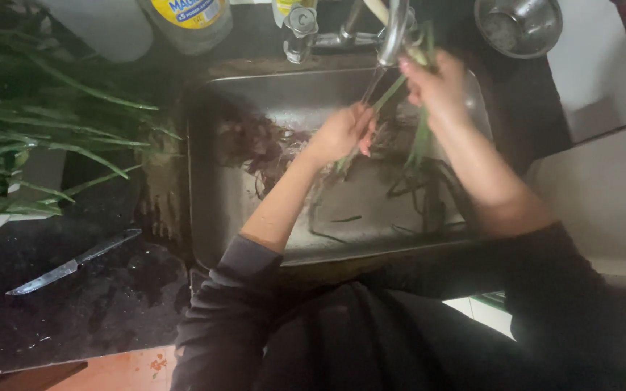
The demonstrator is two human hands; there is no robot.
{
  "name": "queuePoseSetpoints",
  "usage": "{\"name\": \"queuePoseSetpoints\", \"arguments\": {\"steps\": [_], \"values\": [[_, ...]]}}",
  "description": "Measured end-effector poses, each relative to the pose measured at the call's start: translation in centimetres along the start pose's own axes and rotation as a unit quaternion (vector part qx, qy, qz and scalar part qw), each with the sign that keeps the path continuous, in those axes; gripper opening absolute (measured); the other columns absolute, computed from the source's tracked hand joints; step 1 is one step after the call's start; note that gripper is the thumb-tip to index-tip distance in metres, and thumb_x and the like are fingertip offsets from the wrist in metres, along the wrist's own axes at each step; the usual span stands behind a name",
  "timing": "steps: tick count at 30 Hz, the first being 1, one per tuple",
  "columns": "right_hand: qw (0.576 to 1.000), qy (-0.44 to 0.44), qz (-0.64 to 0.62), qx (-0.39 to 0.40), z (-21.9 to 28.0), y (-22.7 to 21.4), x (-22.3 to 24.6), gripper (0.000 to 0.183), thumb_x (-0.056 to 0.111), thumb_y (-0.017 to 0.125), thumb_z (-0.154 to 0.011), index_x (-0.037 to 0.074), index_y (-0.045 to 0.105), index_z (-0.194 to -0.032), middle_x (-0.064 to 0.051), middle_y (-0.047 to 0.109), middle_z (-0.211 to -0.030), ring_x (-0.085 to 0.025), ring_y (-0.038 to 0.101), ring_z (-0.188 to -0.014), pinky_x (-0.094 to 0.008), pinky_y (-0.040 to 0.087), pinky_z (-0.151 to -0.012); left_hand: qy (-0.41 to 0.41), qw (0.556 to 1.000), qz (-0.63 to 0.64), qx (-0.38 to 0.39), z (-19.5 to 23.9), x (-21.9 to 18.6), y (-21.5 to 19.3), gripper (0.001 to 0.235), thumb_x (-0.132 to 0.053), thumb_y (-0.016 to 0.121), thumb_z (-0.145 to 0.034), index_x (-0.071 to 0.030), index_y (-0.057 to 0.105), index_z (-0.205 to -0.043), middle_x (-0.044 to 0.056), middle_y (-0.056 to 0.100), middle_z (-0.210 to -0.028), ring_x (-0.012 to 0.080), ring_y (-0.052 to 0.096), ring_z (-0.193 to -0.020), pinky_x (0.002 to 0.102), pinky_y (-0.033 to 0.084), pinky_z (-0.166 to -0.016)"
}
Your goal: Washing and cleaning green onions in a kitchen sink.
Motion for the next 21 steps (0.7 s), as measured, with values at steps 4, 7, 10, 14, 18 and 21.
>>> {"name": "queuePoseSetpoints", "arguments": {"steps": [4, 7, 10, 14, 18, 21], "values": [[0.999, -0.036, 0.029, -0.012, 0.4, -2.2, 1.4, 0.017, 0.017, 0.078, -0.100, 0.007, 0.065, -0.106, 0.004, 0.061, -0.082, -0.004, 0.053, -0.064, -0.020, 0.044, -0.051, 0.013, 0.999, -0.001, 0.033, 0.0, 1.5, -0.4, 0.030, -0.025, 0.042, -0.111, -0.003, 0.054, -0.094, 0.006, 0.063, -0.067, 0.0160, 0.069, -0.060, 0.032, 0.058, -0.062], [0.997, -0.029, -0.016, -0.064, -1.0, -6.1, 0.7, 0.018, 0.017, 0.078, -0.100, 0.008, 0.064, -0.109, 0.003, 0.061, -0.082, -0.005, 0.055, -0.062, -0.022, 0.046, -0.049, 0.033, 0.997, -0.036, 0.054, 0.4, 3.2, -1.5, 0.023, -0.021, 0.049, -0.108, -0.001, 0.054, -0.096, 0.009, 0.061, -0.069, 0.0177, 0.068, -0.064, 0.033, 0.057, -0.063], [0.982, -0.091, -0.089, -0.136, -2.9, -11.6, 1.2, 0.018, 0.015, 0.077, -0.104, 0.007, 0.064, -0.114, 0.001, 0.064, -0.087, -0.007, 0.055, -0.062, -0.024, 0.043, -0.048, 0.021, 0.995, -0.057, 0.074, 0.9, 5.9, -2.9, 0.016, -0.016, 0.053, -0.101, -0.003, 0.057, -0.109, 0.010, 0.062, -0.076, 0.0192, 0.067, -0.067, 0.034, 0.058, -0.064], [0.928, -0.225, -0.178, -0.238, -8.5, -25.7, -2.1, 0.016, 0.006, 0.072, -0.107, 0.001, 0.060, -0.116, -0.009, 0.063, -0.088, -0.016, 0.056, -0.064, -0.031, 0.046, -0.053, 0.117, 0.978, -0.175, 0.010, 0.2, 22.1, -6.1, 0.027, -0.014, 0.058, -0.097, -0.002, 0.064, -0.121, 0.019, 0.070, -0.105, 0.0333, 0.072, -0.090, 0.046, 0.060, -0.080], [0.914, -0.257, -0.206, -0.236, -5.6, -22.0, -0.4, 0.015, 0.005, 0.071, -0.109, 0.001, 0.056, -0.112, -0.009, 0.057, -0.086, -0.017, 0.052, -0.064, -0.032, 0.043, -0.054, -0.237, 0.860, -0.450, 0.040, 3.7, 19.4, -9.2, 0.031, -0.018, 0.057, -0.096, -0.010, 0.071, -0.123, 0.019, 0.073, -0.117, 0.0360, 0.071, -0.104, 0.050, 0.058, -0.085], [0.967, -0.098, -0.135, -0.191, -1.5, -11.8, -0.2, 0.016, 0.016, 0.072, -0.100, 0.010, 0.069, -0.115, -0.003, 0.073, -0.095, -0.011, 0.065, -0.069, -0.029, 0.057, -0.055, -0.166, 0.881, -0.433, -0.091, 3.6, 13.7, -8.3, 0.034, -0.014, 0.057, -0.091, -0.011, 0.070, -0.123, 0.021, 0.073, -0.111, 0.0390, 0.070, -0.101, 0.052, 0.055, -0.082]]}}
Point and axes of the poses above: each hand's wrist, its own z-axis away from the middle knuckle, its own y-axis out of the palm, x = y × z, the point moved 3 cm from there along -z, towards the middle knuckle
